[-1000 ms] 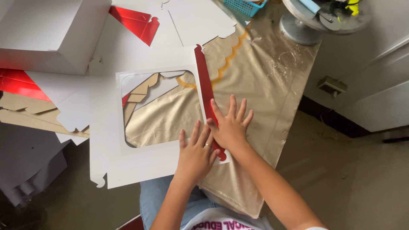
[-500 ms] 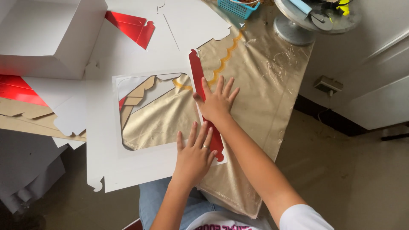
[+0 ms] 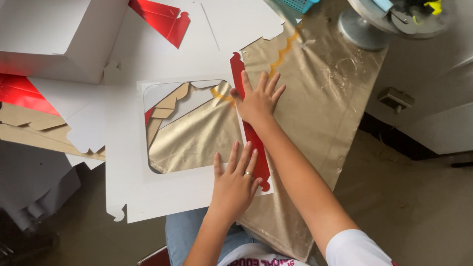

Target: Assemble a red and white cardboard cake box by folding and tucking flaps.

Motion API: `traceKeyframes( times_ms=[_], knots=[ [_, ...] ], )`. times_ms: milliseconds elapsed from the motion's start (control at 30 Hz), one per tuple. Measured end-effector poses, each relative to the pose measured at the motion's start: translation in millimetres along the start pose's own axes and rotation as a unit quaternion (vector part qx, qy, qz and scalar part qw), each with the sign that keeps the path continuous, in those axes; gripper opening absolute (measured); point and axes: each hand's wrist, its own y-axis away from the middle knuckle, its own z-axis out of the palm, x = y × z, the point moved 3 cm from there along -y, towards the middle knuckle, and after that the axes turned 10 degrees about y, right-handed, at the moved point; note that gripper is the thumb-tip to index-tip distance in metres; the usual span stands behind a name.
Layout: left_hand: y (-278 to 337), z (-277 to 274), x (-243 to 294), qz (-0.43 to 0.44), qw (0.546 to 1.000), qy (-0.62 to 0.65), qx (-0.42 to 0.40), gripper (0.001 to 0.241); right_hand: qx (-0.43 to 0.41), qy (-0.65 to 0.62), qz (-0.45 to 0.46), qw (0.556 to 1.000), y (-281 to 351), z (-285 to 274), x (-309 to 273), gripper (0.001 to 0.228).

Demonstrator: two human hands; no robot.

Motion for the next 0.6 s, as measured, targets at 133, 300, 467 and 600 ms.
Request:
traceKeyframes(
  times_ms=[133, 300, 467, 600],
  knots=[
    [-1, 0, -1, -0.002, 1.0, -0.004, 0.004, 0.07, -0.005, 0.011, -0.001, 1.0, -8, -4, -5, 0.077],
    [-1, 3, -1, -0.006, 1.0, -0.004, -0.001, 0.069, -0.031, 0.004, 0.013, 0.999, -19, -6, -7, 0.077],
    [-2, 2, 0, -0.004, 1.0, -0.008, -0.001, 0.069, -0.027, 0.017, 0.017, 0.999, -34, -8, -12, 0.077],
    [-2, 1, -2, -0.004, 1.0, 0.0, 0.004, 0.069, -0.029, 0.013, 0.023, 0.999, -41, -12, -12, 0.075]
  ],
)
